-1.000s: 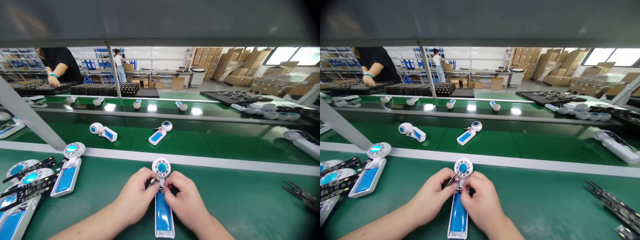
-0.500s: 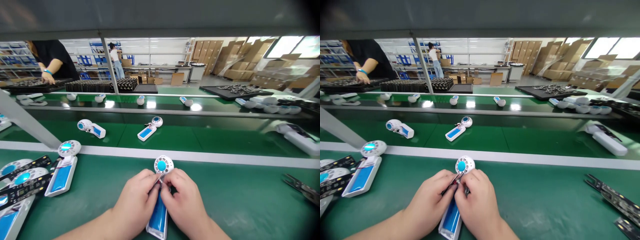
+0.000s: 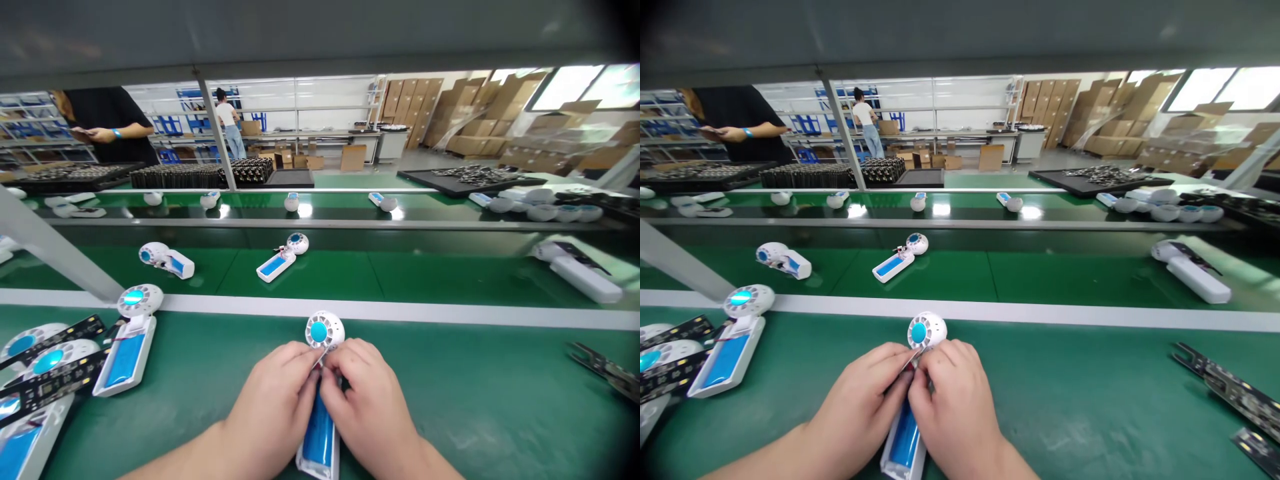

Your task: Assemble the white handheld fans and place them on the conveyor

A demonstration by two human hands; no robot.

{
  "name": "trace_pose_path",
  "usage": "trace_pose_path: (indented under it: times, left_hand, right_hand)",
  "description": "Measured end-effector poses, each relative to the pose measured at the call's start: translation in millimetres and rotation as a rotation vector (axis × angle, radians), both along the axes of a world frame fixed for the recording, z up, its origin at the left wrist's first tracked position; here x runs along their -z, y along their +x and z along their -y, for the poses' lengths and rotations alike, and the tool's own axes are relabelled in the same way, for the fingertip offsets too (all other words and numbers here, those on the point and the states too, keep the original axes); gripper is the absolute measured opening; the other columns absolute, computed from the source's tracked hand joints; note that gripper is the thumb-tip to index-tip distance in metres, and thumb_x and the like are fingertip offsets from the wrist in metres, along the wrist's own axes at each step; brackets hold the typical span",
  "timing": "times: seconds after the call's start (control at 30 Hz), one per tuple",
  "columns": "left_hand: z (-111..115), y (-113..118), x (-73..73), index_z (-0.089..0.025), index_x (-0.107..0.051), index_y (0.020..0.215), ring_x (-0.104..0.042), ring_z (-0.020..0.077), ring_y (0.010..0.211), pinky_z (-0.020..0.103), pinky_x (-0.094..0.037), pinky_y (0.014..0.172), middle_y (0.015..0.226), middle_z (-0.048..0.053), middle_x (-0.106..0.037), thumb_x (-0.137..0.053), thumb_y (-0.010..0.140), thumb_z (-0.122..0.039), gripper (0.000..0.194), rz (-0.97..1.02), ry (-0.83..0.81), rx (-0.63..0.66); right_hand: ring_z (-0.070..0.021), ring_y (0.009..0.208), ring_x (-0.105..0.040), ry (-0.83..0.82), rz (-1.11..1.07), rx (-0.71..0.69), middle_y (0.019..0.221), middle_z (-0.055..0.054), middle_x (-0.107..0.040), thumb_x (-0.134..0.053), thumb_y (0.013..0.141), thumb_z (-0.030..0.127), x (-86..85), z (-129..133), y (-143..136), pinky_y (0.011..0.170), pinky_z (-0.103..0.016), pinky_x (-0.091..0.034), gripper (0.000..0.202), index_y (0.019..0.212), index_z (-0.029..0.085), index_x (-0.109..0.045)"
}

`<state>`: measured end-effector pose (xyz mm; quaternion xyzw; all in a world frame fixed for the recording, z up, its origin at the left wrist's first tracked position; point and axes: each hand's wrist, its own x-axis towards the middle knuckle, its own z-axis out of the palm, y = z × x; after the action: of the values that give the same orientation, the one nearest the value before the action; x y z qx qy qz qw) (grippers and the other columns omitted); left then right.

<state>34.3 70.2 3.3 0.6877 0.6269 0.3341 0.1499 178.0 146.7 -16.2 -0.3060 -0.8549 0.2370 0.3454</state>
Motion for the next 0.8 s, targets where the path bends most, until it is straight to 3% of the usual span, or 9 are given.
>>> trace_pose_path:
  times: [0.47, 0.57, 0.67, 0.73, 0.8]
  left_hand:
    - [-2, -8, -2.2, -0.02, -0.065, 0.119, -0.06, 0.022, 0.091, 0.035, -0.05, 0.082, 0.103, 0.009, -0.066, -0.041, 0.093, -0.013, 0.035, -0.045, -0.001, 0.09]
    - [-2, -10, -2.1, -0.019, -0.067, 0.111, -0.061, 0.0211, 0.088, 0.033, -0.05, 0.08, 0.099, 0.009, -0.067, -0.042, 0.093, -0.014, 0.032, -0.009, -0.014, 0.085]
    - [-20, -6, -9.5, -0.018, -0.071, 0.092, -0.063, 0.0192, 0.083, 0.029, -0.05, 0.076, 0.089, 0.006, -0.068, -0.047, 0.091, -0.013, 0.025, 0.048, -0.097, -0.007]
    - [-45, -7, -20.4, -0.017, -0.072, 0.083, -0.065, 0.0181, 0.076, 0.026, -0.05, 0.069, 0.08, 0.003, -0.069, -0.05, 0.089, -0.014, 0.023, 0.03, -0.16, -0.11]
    - [-74, -21, -35.1, -0.017, -0.072, 0.096, -0.067, 0.0162, 0.073, 0.023, -0.049, 0.061, 0.084, 0.002, -0.072, -0.053, 0.09, -0.021, 0.021, -0.023, -0.176, -0.217]
  right_hand:
    - [-0.0181, 0.075, -0.06, -0.023, -0.012, -0.03, 0.075, -0.001, -0.065, -0.051, 0.088, 0.016, 1.5, -3, 2, 0.073, -0.033, -0.045, 0.018, 0.073, 0.021, -0.06]
    - [-0.0193, 0.076, -0.061, -0.027, 0.014, -0.024, 0.076, -0.002, -0.066, -0.05, 0.088, 0.017, 1.1, -4, -2, 0.074, -0.034, -0.047, 0.019, 0.073, 0.022, -0.06]
    - [-0.0213, 0.081, -0.065, -0.065, -0.012, 0.014, 0.084, -0.004, -0.069, -0.05, 0.09, 0.026, 6.0, -6, -1, 0.075, -0.035, -0.05, 0.017, 0.08, 0.023, -0.064]
    - [-0.0229, 0.085, -0.067, -0.087, -0.077, 0.09, 0.096, -0.006, -0.071, -0.052, 0.091, 0.037, 18.4, -12, 7, 0.074, -0.034, -0.052, 0.018, 0.094, 0.025, -0.065]
    - [-0.0255, 0.088, -0.069, -0.097, -0.112, 0.174, 0.104, -0.008, -0.072, -0.056, 0.089, 0.042, 40.6, -28, 17, 0.07, -0.034, -0.053, 0.026, 0.108, 0.026, -0.063]
